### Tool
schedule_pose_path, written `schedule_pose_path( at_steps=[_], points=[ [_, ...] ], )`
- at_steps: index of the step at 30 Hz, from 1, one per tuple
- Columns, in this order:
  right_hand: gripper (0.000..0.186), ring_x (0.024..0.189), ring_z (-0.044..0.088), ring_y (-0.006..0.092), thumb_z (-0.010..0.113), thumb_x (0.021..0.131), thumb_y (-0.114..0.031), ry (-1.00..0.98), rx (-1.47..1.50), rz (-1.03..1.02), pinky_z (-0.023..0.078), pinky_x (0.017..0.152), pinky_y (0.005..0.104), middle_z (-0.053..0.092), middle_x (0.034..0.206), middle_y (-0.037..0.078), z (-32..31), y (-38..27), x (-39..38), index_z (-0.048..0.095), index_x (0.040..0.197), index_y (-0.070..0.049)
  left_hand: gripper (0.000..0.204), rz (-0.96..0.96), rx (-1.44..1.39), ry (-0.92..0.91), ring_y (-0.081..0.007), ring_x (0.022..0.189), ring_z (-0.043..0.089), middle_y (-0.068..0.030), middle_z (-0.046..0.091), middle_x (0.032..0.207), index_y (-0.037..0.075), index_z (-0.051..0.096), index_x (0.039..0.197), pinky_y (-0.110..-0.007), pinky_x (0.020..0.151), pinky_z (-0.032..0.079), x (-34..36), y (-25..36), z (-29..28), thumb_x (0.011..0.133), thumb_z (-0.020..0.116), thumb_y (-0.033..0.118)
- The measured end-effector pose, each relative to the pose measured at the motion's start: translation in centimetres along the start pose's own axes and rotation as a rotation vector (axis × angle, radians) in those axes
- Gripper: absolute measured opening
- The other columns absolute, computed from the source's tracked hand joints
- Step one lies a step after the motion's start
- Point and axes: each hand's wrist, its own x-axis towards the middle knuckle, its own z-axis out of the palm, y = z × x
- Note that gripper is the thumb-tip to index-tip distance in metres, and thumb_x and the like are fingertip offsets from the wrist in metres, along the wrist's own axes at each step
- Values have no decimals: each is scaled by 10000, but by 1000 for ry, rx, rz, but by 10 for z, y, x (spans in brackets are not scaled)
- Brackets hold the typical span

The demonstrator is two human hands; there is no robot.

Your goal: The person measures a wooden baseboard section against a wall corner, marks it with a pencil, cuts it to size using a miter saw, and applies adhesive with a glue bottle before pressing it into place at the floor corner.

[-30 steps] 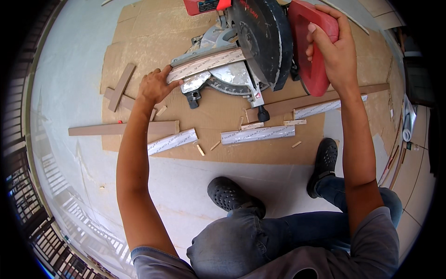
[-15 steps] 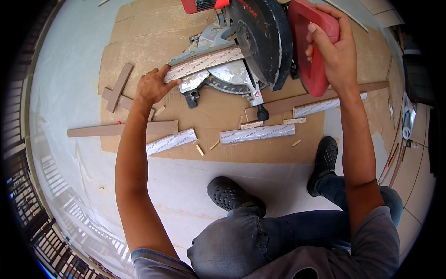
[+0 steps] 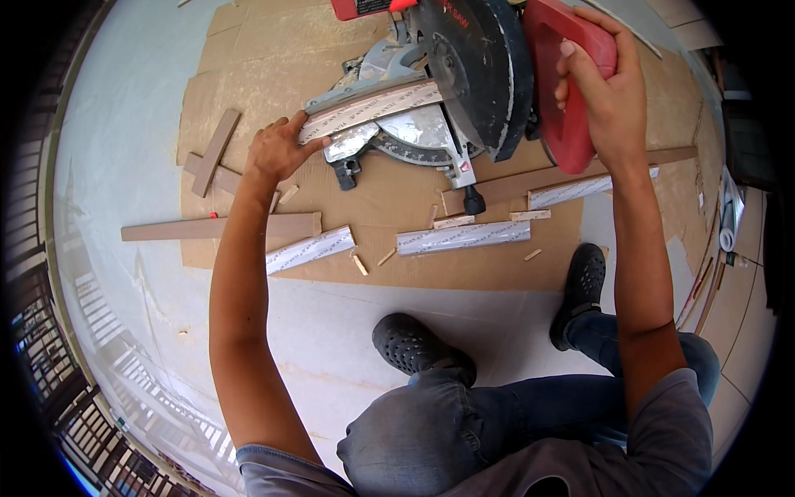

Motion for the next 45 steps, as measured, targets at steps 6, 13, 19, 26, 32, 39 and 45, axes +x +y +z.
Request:
schedule_pose_path(
  at_steps=[6, 13, 19, 26, 32, 39, 45],
  points=[
    [355, 552, 560, 98, 612, 976, -49, -8, 7, -9, 487, 517, 245, 598, 799, 38, 1, -3, -1, 492, 1308, -85, 771, 10, -5, 17, -406, 1030, 683, -214, 698, 1007, 90, 619, 1278, -505, 964, 493, 0, -1, 2, 876, 593, 747],
    [339, 551, 560, 98, 608, 987, -57, -50, 34, 42, 484, 515, 243, 597, 805, 38, 0, -10, -1, 490, 1304, -87, 790, 5, -16, 23, -407, 1029, 683, -219, 695, 1001, 75, 621, 1273, -498, 957, 503, 1, 1, 3, 868, 597, 754],
    [336, 552, 559, 93, 611, 991, -64, -51, 17, 25, 482, 516, 238, 598, 803, 34, 2, -13, -2, 490, 1303, -85, 827, -5, -29, 3, -399, 1034, 685, -221, 697, 1007, 42, 618, 1288, -483, 950, 512, 2, 0, 2, 862, 610, 751],
    [338, 551, 555, 90, 614, 986, -70, 8, -2, -38, 482, 518, 233, 599, 795, 30, 3, -2, -3, 497, 1303, -85, 832, -7, -21, -12, -390, 1026, 689, -217, 701, 1001, 32, 620, 1298, -477, 945, 515, 4, 2, 2, 864, 616, 742],
    [342, 554, 557, 95, 614, 984, -77, 25, -16, -30, 485, 521, 239, 600, 791, 35, 4, -1, -1, 502, 1307, -77, 813, -7, -41, -10, -393, 1027, 688, -219, 703, 1005, 56, 632, 1277, -476, 935, 519, 4, 5, 0, 857, 613, 752],
    [344, 566, 579, 116, 617, 990, -117, -23, -24, -4, 498, 528, 255, 604, 804, 45, -2, -7, 7, 493, 1307, -67, 798, 1, -25, 4, -395, 1015, 689, -220, 700, 1005, 71, 620, 1286, -481, 922, 523, 2, 1, 0, 866, 602, 749],
    [384, 566, 585, 117, 631, 989, -134, -63, -17, 20, 504, 527, 257, 608, 813, 48, -6, -11, 12, 465, 1329, -68, 805, 6, -11, -13, -397, 1017, 691, -220, 699, 1023, 121, 581, 1390, -478, 930, 525, -2, -1, -5, 879, 592, 743]
  ],
)
